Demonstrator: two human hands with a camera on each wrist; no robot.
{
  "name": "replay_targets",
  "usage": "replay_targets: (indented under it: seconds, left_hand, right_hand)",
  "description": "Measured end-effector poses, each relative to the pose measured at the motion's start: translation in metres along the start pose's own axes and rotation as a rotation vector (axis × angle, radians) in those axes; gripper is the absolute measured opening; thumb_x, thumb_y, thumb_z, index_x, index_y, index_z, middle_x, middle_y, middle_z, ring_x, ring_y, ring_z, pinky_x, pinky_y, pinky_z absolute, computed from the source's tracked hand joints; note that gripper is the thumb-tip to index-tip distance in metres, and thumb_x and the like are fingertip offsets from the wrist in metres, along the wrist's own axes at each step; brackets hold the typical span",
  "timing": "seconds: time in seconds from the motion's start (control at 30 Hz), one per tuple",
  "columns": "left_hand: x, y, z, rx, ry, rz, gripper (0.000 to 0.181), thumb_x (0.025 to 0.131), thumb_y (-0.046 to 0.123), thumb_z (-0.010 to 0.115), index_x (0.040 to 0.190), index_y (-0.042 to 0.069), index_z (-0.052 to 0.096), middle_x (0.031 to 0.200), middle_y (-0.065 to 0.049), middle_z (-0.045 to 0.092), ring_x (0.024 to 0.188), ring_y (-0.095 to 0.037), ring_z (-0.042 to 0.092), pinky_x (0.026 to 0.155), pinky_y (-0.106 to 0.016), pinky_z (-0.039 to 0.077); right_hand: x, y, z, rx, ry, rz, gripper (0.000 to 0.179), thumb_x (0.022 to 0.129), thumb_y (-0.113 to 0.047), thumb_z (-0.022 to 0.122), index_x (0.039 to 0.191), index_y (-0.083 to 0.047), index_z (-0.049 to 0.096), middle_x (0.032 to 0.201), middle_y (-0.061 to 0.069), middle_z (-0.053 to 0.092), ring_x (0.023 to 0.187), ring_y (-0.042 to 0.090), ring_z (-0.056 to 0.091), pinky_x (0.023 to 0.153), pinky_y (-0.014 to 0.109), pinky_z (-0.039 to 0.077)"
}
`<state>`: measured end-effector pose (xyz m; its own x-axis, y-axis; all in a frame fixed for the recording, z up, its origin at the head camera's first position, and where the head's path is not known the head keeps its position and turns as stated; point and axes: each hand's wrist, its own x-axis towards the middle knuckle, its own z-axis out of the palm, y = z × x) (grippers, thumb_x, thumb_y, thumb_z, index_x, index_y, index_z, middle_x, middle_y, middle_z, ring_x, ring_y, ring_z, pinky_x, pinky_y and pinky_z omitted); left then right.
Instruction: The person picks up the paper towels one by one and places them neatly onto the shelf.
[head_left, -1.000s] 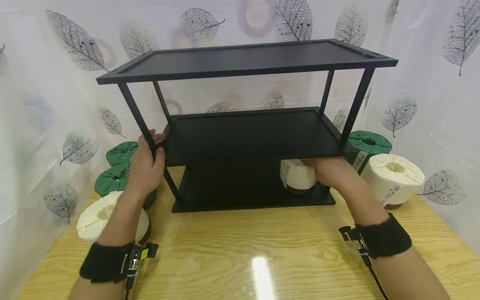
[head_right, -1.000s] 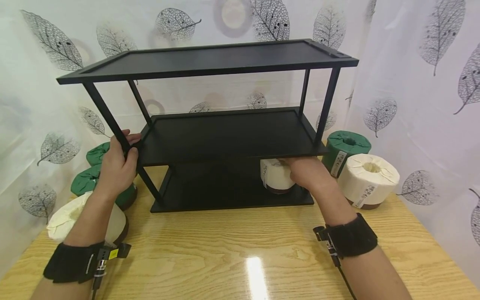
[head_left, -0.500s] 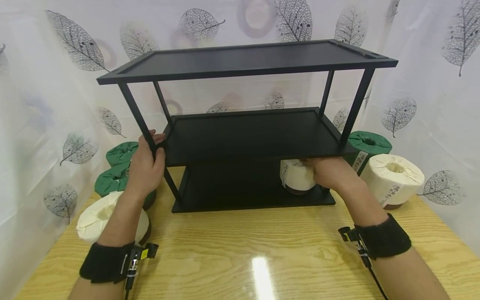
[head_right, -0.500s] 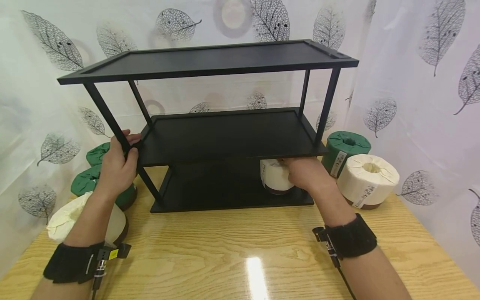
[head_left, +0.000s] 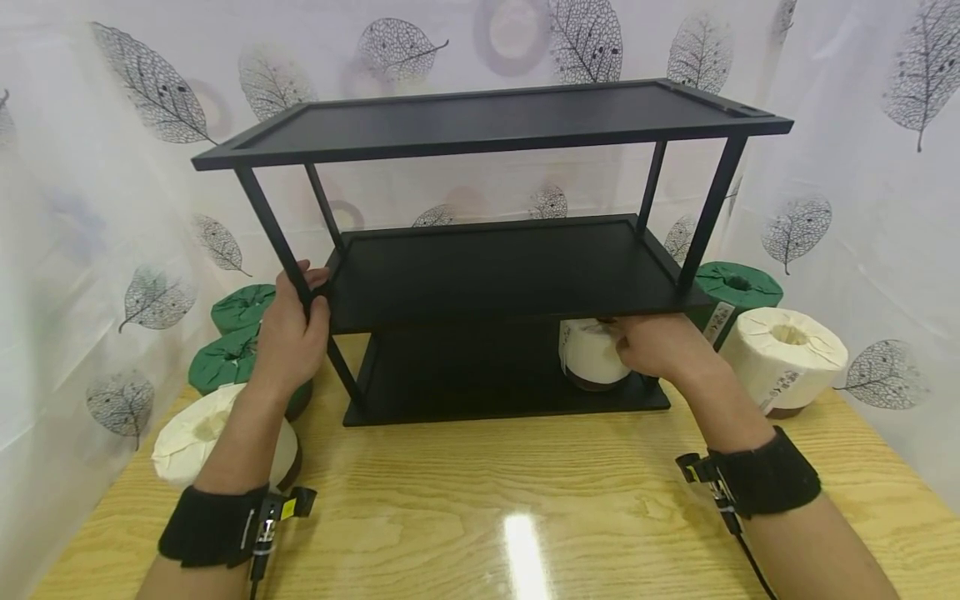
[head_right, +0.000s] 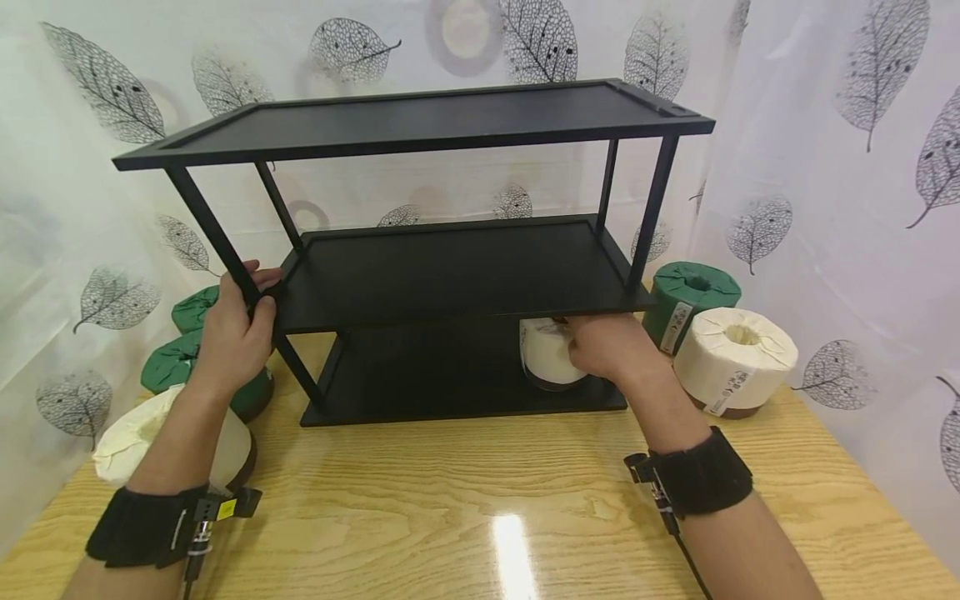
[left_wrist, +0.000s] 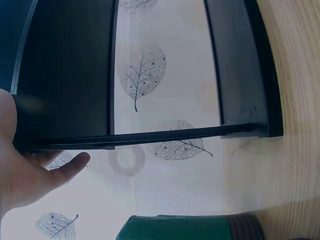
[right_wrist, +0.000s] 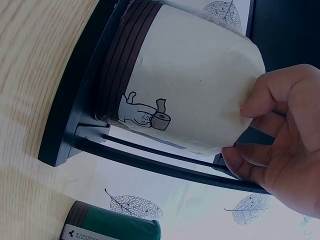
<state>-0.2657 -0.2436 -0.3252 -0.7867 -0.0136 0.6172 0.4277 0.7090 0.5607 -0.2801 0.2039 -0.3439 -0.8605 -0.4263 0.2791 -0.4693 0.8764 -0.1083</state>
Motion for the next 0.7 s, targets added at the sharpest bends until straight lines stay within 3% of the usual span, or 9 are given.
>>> replay_targets:
  seconds: [0.37, 0.7]
  left_hand:
    - [0.0001, -0.0001, -0.0001, -0.002, 0.004, 0.003, 0.044, 0.100, 0.007, 0.040, 0.139, -0.011, 0.037, 0.137, -0.025, 0.058, 0.133, -0.045, 0.049, 0.106, -0.060, 0.037]
    - [0.0002, -0.0009, 0.0000, -0.006, -0.002, 0.001, 0.044, 0.100, 0.008, 0.040, 0.140, -0.011, 0.036, 0.138, -0.025, 0.057, 0.133, -0.045, 0.049, 0.106, -0.060, 0.037]
  right_hand:
    - [-0.0021, 0.0014, 0.0023, -0.018, -0.012, -0.020, 0.040, 0.087, 0.001, 0.050, 0.125, -0.001, 0.062, 0.112, 0.017, 0.060, 0.085, 0.029, 0.052, 0.074, 0.045, 0.041]
    - [-0.0009, 0.0034, 0.0067, -0.034, -0.093, 0.020, 0.051, 0.085, -0.002, 0.050, 0.136, 0.000, 0.055, 0.118, 0.019, 0.054, 0.087, 0.030, 0.051, 0.074, 0.044, 0.040]
